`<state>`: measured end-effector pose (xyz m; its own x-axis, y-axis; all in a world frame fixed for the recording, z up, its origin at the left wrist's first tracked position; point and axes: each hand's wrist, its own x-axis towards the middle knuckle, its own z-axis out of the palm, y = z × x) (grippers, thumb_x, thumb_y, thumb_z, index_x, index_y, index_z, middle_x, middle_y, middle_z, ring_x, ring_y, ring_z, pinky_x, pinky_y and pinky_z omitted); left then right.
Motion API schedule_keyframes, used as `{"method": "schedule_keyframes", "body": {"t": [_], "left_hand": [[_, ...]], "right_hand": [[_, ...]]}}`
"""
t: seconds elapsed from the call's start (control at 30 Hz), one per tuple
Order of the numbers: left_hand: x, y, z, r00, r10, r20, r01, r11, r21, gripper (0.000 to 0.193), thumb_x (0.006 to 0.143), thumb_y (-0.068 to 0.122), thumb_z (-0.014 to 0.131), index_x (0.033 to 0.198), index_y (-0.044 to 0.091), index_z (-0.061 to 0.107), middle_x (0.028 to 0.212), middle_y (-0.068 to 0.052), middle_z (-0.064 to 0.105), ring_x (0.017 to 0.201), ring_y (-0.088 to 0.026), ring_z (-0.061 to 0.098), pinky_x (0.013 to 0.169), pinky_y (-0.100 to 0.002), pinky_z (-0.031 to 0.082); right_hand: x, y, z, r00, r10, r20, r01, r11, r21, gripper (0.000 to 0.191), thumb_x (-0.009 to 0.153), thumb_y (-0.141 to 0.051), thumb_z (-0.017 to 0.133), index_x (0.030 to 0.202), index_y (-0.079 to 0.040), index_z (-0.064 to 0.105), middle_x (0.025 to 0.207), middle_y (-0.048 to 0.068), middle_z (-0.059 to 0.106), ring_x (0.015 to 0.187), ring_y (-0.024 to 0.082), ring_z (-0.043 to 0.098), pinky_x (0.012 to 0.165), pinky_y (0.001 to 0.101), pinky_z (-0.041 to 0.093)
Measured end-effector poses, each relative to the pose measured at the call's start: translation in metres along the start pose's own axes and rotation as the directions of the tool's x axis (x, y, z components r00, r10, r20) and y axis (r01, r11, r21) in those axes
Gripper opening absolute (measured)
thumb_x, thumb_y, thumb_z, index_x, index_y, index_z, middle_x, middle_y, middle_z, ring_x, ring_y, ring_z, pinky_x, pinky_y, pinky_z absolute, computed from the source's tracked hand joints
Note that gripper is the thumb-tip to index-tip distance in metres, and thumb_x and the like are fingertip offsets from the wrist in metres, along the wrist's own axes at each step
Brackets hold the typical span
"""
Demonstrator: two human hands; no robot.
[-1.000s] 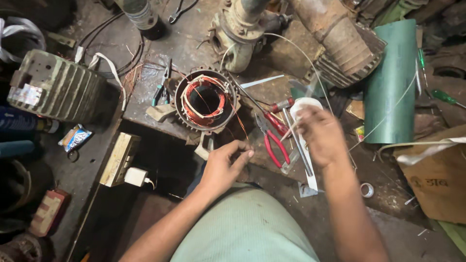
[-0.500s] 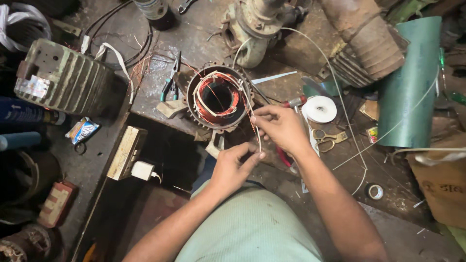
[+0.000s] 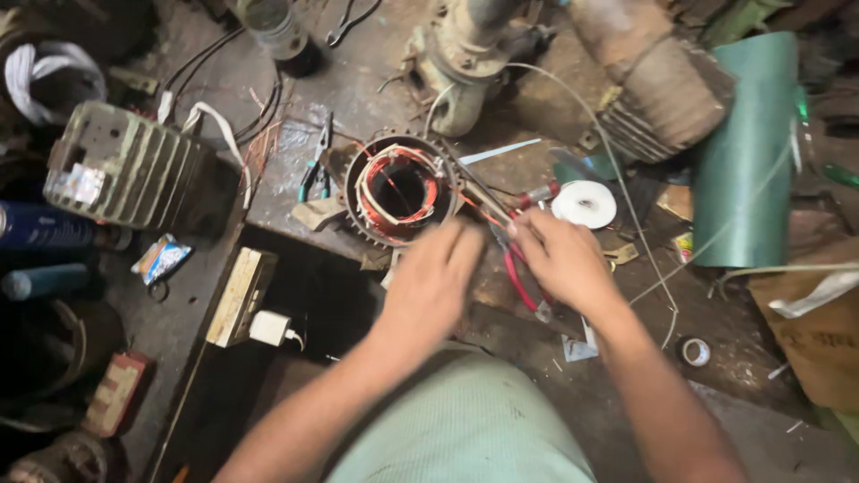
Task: The person works on a motor stator, inserting and adjusting copper wires into the slots using pliers and a wooden stick. They repeatedly trim wire ends and reposition the stator on the workbench.
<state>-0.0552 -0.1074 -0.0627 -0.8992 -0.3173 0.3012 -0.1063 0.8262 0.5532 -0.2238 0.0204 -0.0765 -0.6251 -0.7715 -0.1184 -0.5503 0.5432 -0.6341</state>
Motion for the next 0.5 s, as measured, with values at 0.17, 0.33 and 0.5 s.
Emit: {"method": "schedule_keyframes", "body": {"t": [0.17,0.33,0.5], "left_hand": [[0.061,-0.035,0.024,0.921,0.385,0.065,-0.381,0.922,-0.073,0.033,0.086,0.008,0.056,0.117,0.007,0.066,0.102,-0.010,0.067,0.103,-0.030,0.061,0.090,-0.046,0.047],[0.078,-0.054,0.036,0.884,0.397,0.245,-0.294,0.882,-0.369,0.009,0.093,0.015,0.066,0.095,0.007,0.061,0.087,-0.009,0.065,0.091,-0.029,0.065,0.083,-0.043,0.048],[0.076,-0.030,0.039,0.892,0.369,0.260,-0.305,0.917,-0.256,0.006,0.087,0.010,0.068,0.089,0.008,0.062,0.081,-0.012,0.062,0.085,-0.034,0.064,0.075,-0.047,0.046]], "right_hand": [[-0.072,0.026,-0.059,0.991,0.071,0.110,-0.074,0.997,0.025,0.023,0.094,-0.033,0.064,0.099,-0.011,0.071,0.077,0.012,0.073,0.068,0.029,0.072,0.062,0.0410,0.053],[-0.194,0.068,-0.136,0.932,0.349,0.099,-0.346,0.937,-0.042,0.022,0.092,-0.030,0.065,0.103,-0.013,0.073,0.078,0.007,0.070,0.069,0.020,0.068,0.063,0.0353,0.056],[-0.298,0.100,-0.180,0.994,0.036,-0.104,-0.028,0.997,0.075,0.029,0.095,-0.026,0.062,0.119,-0.011,0.068,0.100,0.010,0.072,0.086,0.022,0.070,0.072,0.0341,0.058]]}}
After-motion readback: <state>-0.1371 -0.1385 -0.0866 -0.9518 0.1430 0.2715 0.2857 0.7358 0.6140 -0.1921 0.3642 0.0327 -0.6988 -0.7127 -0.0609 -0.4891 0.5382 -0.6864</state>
